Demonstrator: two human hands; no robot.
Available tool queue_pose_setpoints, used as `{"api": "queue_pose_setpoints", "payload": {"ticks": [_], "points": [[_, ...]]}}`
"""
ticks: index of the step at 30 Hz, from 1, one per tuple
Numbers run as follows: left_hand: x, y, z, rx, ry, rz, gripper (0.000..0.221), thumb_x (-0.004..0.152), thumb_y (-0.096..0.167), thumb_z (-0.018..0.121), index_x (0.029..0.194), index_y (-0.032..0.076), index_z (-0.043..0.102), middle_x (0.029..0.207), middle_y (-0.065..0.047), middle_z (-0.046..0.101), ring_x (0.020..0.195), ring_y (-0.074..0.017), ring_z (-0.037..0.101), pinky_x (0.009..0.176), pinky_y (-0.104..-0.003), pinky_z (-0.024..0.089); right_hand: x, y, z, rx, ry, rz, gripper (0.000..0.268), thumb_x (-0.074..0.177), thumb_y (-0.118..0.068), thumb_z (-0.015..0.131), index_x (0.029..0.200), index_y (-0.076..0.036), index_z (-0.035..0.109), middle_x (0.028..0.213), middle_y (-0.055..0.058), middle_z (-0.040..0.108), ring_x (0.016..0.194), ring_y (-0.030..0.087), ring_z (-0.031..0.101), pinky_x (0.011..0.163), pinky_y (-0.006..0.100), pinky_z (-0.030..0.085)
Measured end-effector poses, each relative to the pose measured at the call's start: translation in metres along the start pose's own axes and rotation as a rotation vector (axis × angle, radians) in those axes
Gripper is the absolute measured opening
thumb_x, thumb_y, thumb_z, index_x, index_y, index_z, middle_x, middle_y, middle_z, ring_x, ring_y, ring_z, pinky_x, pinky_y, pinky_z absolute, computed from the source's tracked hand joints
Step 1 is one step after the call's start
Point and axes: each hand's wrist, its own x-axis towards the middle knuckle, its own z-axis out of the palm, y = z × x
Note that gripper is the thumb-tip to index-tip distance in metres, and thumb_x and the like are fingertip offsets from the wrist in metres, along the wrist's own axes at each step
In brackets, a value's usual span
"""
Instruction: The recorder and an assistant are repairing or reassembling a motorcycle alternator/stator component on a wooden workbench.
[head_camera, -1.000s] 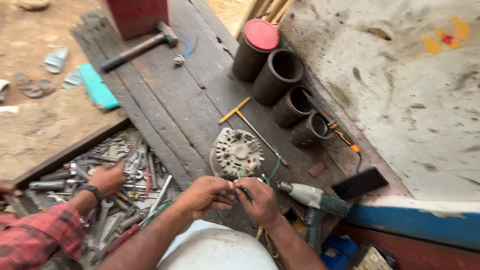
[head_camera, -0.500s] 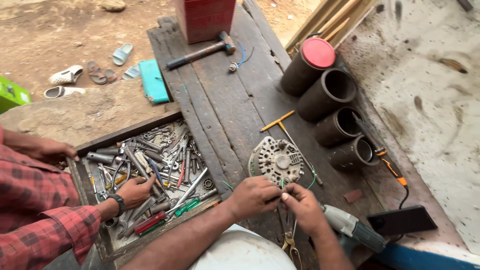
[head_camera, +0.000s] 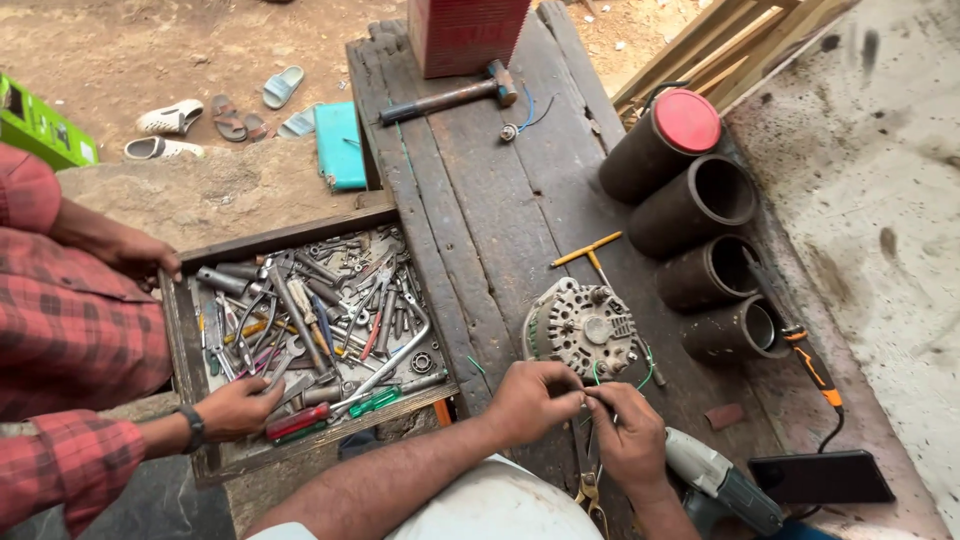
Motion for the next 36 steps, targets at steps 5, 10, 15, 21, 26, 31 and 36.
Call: {"api": "queue_pose_setpoints", "payload": {"ticks": [5,10,15,21,26,31,36], "points": [[0.001,0.009,-0.020,0.604,-0.011,0.764,0.017,0.095,0.024,0.073,0.097,0.007,0.073,0.091,-0.006,0.075,0.084,-0.0236,0.072,0.078,-0.038,0.058,-0.013,0.083,0.005,0.548,-0.331,0.533,0.018,0.097,-0.010,0.068,0.109,0.000,0.075,0.089,0.011,0.071,0.082,0.016,0.061,0.072,0.030,0.051],[0.000,0.009,-0.017,0.350,-0.040,0.333,0.021,0.089,0.026,0.073,0.094,0.006,0.076,0.084,-0.008,0.075,0.076,-0.0200,0.074,0.075,-0.036,0.061,0.009,0.013,-0.010,0.093,-0.258,0.157,0.020,0.082,-0.008,0.076,0.100,-0.001,0.072,0.093,0.008,0.074,0.080,0.018,0.073,0.070,0.031,0.058],[0.000,-0.003,-0.011,-0.024,-0.068,-0.141,0.021,0.086,0.024,0.071,0.093,0.005,0.076,0.083,-0.009,0.078,0.074,-0.0174,0.075,0.069,-0.034,0.062,0.004,0.005,-0.001,-0.243,-0.053,-0.290,0.021,0.081,-0.007,0.078,0.101,-0.004,0.074,0.096,0.011,0.073,0.076,0.028,0.072,0.067,0.036,0.056],[0.001,-0.010,-0.027,0.462,-0.041,0.597,0.018,0.091,0.026,0.076,0.098,0.009,0.073,0.091,-0.007,0.074,0.090,-0.0242,0.071,0.082,-0.039,0.057,0.001,0.025,0.005,0.114,-0.211,0.080,0.012,0.085,-0.007,0.075,0.095,0.000,0.073,0.091,0.011,0.072,0.081,0.022,0.070,0.071,0.033,0.055],[0.000,-0.016,-0.031,0.480,-0.107,0.515,0.018,0.094,0.028,0.073,0.099,0.010,0.071,0.091,-0.005,0.073,0.090,-0.0221,0.071,0.083,-0.039,0.058,0.003,0.024,0.007,0.162,-0.279,0.209,0.013,0.087,-0.010,0.075,0.096,-0.001,0.074,0.093,0.011,0.074,0.085,0.020,0.070,0.074,0.031,0.056],[-0.005,-0.011,-0.033,0.441,-0.152,0.277,0.018,0.094,0.028,0.072,0.099,0.010,0.073,0.089,-0.005,0.073,0.086,-0.0202,0.074,0.082,-0.036,0.061,-0.003,0.005,0.014,-0.026,-0.126,0.003,0.016,0.085,-0.012,0.074,0.099,-0.004,0.073,0.096,0.009,0.073,0.084,0.019,0.073,0.069,0.032,0.058],[-0.015,-0.010,-0.055,0.276,-0.149,-0.056,0.024,0.088,0.026,0.076,0.107,0.012,0.071,0.103,-0.007,0.074,0.091,-0.0196,0.072,0.084,-0.035,0.058,-0.014,0.032,0.030,-0.073,-0.220,0.090,0.013,0.087,-0.012,0.074,0.098,-0.006,0.073,0.096,0.008,0.073,0.081,0.021,0.075,0.068,0.031,0.061]]}}
